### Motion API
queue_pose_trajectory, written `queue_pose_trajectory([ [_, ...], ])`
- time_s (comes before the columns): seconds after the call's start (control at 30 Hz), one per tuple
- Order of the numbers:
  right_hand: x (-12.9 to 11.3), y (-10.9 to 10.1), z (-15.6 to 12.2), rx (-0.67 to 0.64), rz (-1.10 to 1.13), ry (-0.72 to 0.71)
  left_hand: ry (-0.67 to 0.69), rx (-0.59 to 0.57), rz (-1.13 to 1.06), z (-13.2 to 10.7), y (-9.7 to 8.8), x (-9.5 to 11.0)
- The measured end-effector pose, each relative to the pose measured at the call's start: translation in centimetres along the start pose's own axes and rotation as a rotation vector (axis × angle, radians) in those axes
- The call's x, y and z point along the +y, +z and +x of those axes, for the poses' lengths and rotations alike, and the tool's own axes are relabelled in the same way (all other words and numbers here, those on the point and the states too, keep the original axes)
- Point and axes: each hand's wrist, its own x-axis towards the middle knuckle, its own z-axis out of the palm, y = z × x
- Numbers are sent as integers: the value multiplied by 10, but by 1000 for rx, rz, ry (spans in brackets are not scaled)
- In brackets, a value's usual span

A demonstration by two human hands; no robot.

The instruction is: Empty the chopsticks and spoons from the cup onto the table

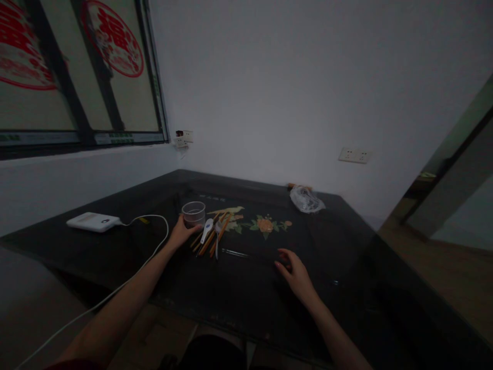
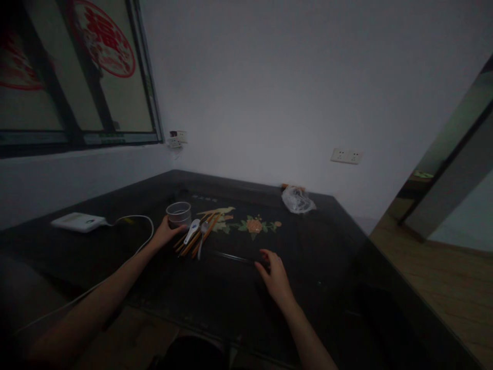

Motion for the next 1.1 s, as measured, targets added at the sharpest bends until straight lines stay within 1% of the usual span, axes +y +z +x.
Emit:
queue_pose_trajectory([
  [0.1, 0, 0, 0, 4, -4, 1, -11, 0, -4, 1, 1, -1],
  [0.17, 0, 0, 1, 11, -3, -2, 13, 30, -40, 1, 1, 0],
  [0.23, 1, 0, 1, 19, 1, -4, 81, 122, -70, 1, 0, 3],
  [0.3, 1, 0, 1, 27, 6, -1, 193, 258, -71, 0, -5, 10],
  [0.37, 2, 0, 1, 26, 17, 0, 324, 380, -48, -5, -11, 21],
  [0.43, 0, -1, 1, 20, 36, 7, 438, 455, -22, -13, -16, 39],
  [0.47, -1, -1, 1, 18, 51, 15, 486, 470, -8, -19, -17, 50],
  [0.53, -8, -3, 2, 13, 89, 32, 558, 446, -20, -35, -12, 75],
  [0.6, -20, -5, 3, 9, 129, 35, 601, 352, -134, -56, 3, 101],
  [0.63, -28, -5, 4, 7, 149, 27, 595, 265, -208, -66, 14, 114],
  [0.67, -36, -5, 5, 11, 171, 15, 561, 152, -274, -77, 26, 125],
  [0.73, -52, 0, 9, 6, 249, -20, 429, -107, -408, -96, 56, 145],
  [0.8, -65, 8, 14, -16, 330, -81, 220, -371, -550, -112, 87, 159],
  [0.87, -70, 20, 22, -44, 362, -121, 7, -582, -670, -125, 117, 168],
  [0.9, -70, 26, 25, -53, 364, -134, -55, -646, -709, -130, 130, 170],
  [0.93, -69, 31, 29, -55, 361, -145, -76, -675, -752, -135, 142, 172],
  [1.0, -61, 42, 34, -44, 355, -142, -89, -668, -843, -143, 160, 172],
  [1.03, -56, 46, 36, -44, 359, -129, -108, -687, -878, -146, 166, 172],
  [1.1, -47, 54, 35, -71, 391, -94, -129, -728, -926, -149, 172, 170],
])
